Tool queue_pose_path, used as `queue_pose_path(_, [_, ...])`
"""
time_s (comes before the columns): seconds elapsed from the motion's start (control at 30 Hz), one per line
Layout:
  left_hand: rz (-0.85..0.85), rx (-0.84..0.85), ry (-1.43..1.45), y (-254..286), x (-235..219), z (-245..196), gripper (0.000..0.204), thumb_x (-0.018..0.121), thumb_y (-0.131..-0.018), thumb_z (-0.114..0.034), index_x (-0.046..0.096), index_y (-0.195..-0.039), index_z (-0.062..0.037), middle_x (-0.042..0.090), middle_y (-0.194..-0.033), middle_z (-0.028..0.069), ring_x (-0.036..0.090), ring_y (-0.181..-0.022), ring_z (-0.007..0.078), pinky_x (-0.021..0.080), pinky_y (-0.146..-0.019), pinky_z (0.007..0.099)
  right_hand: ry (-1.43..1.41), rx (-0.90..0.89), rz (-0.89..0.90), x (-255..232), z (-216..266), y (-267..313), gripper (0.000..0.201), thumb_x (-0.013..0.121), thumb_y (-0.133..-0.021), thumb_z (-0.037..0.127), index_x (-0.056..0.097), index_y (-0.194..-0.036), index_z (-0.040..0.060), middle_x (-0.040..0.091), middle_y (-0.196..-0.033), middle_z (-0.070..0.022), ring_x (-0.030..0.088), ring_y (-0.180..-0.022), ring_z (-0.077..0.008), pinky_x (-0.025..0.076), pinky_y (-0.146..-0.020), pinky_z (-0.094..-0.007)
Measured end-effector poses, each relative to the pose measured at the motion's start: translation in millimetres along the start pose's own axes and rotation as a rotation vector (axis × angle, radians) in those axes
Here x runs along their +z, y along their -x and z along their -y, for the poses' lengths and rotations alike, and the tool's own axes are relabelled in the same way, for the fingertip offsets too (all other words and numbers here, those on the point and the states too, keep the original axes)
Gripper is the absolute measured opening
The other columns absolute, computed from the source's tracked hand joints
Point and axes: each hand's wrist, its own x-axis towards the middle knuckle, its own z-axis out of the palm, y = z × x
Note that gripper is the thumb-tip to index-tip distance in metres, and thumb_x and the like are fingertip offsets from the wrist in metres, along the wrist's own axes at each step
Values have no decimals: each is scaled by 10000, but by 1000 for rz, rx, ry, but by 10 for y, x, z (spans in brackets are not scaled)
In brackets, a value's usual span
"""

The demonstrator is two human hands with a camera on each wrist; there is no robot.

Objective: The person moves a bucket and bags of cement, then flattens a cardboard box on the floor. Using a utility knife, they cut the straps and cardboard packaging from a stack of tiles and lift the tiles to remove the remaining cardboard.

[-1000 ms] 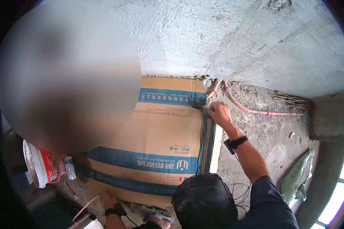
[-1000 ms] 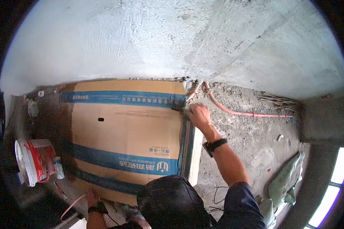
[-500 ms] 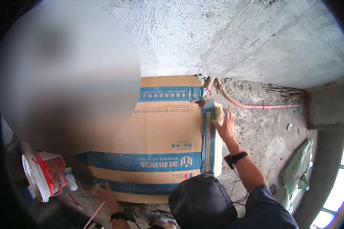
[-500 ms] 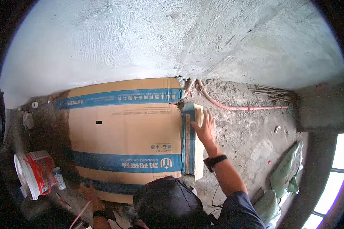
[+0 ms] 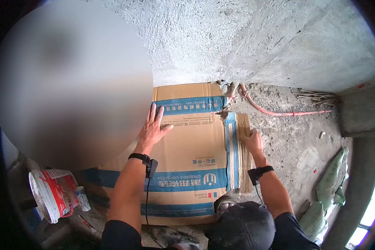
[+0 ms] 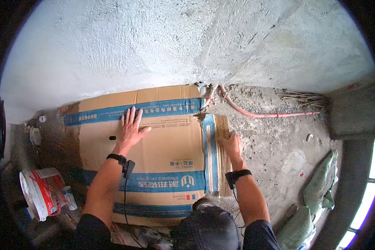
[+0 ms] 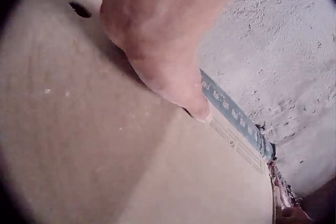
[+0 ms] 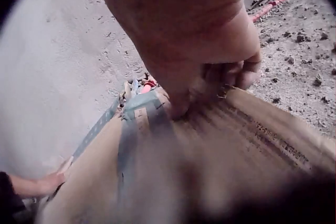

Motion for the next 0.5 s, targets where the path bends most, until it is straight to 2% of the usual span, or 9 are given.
queue_pose_path(0.03, [4, 5, -6, -9, 11, -16, 875, 537, -837, -594, 179, -1500, -149, 84, -1560, 151, 77, -1435, 340, 86, -1149, 514, -6, 5, 2, 56, -92, -40, 520, 758, -680, 404, 596, -969, 4, 650, -904, -192, 622, -896, -359, 478, -780, -447])
queue_pose_path(0.1, [-58, 9, 48, 7, 27, 1, 867, 574, -814, -590, 234, -1486, -162, 140, -1550, 148, 114, -1427, 339, 88, -1144, 525, 6, -137, -173, 120, -97, -60, 406, 705, -725, 316, 567, -927, -8, 633, -816, -225, 613, -808, -408, 467, -704, -469])
queue_pose_path(0.13, [-61, 0, 39, 14, 33, 2, 867, 574, -814, -590, 234, -1486, -162, 140, -1550, 148, 114, -1427, 339, 88, -1144, 525, -24, -188, -200, 64, -29, 15, 265, 657, -785, 228, 511, -869, 24, 606, -849, -228, 576, -829, -419, 441, -708, -491])
queue_pose_path(0.23, [-70, -16, 48, 14, 83, -3, 849, 559, -824, -584, 233, -1486, -165, 142, -1550, 147, 114, -1426, 344, 91, -1139, 531, -17, -158, -217, 53, -25, 80, 261, 652, -796, 211, 498, -887, 20, 608, -831, -226, 580, -827, -419, 438, -714, -502])
queue_pose_path(0.27, [-66, -22, 47, 12, 108, -2, 847, 553, -826, -586, 230, -1487, -166, 142, -1550, 149, 114, -1426, 346, 92, -1134, 539, -42, -121, -169, 84, -38, 83, 278, 658, -787, 201, 489, -917, 24, 596, -957, -231, 560, -923, -412, 436, -756, -491])
queue_pose_path(0.3, [-66, -27, 47, -1, 96, -12, 845, 547, -829, -588, 227, -1488, -168, 141, -1550, 151, 114, -1425, 349, 93, -1130, 548, -42, -119, -174, 85, 11, 97, 278, 658, -787, 201, 489, -917, 24, 596, -957, -231, 560, -923, -412, 436, -756, -491])
queue_pose_path(0.37, [-48, -25, 42, -14, 84, -9, 847, 543, -830, -591, 222, -1490, -169, 136, -1551, 153, 110, -1425, 351, 92, -1126, 558, 0, -178, -357, 158, 192, 70, 356, 654, -786, 194, 495, -1056, 25, 552, -1116, -220, 514, -1054, -396, 429, -860, -454])
queue_pose_path(0.4, [-27, -32, 39, -2, 73, -11, 849, 539, -831, -594, 216, -1492, -169, 131, -1551, 156, 106, -1426, 354, 91, -1121, 568, -4, -315, -406, 114, 348, 25, 495, 630, -795, 193, 446, -1220, 18, 456, -1285, -209, 421, -1194, -386, 360, -1000, -442])
queue_pose_path(0.5, [61, -77, 33, -13, 44, -51, 850, 503, -858, -592, 148, -1507, -172, 61, -1563, 148, 31, -1437, 354, 33, -1134, 550, 246, -703, -395, -21, 1132, -67, 679, 632, -806, 239, 347, -1382, 20, 312, -1447, -219, 240, -1369, -379, 177, -1126, -494])
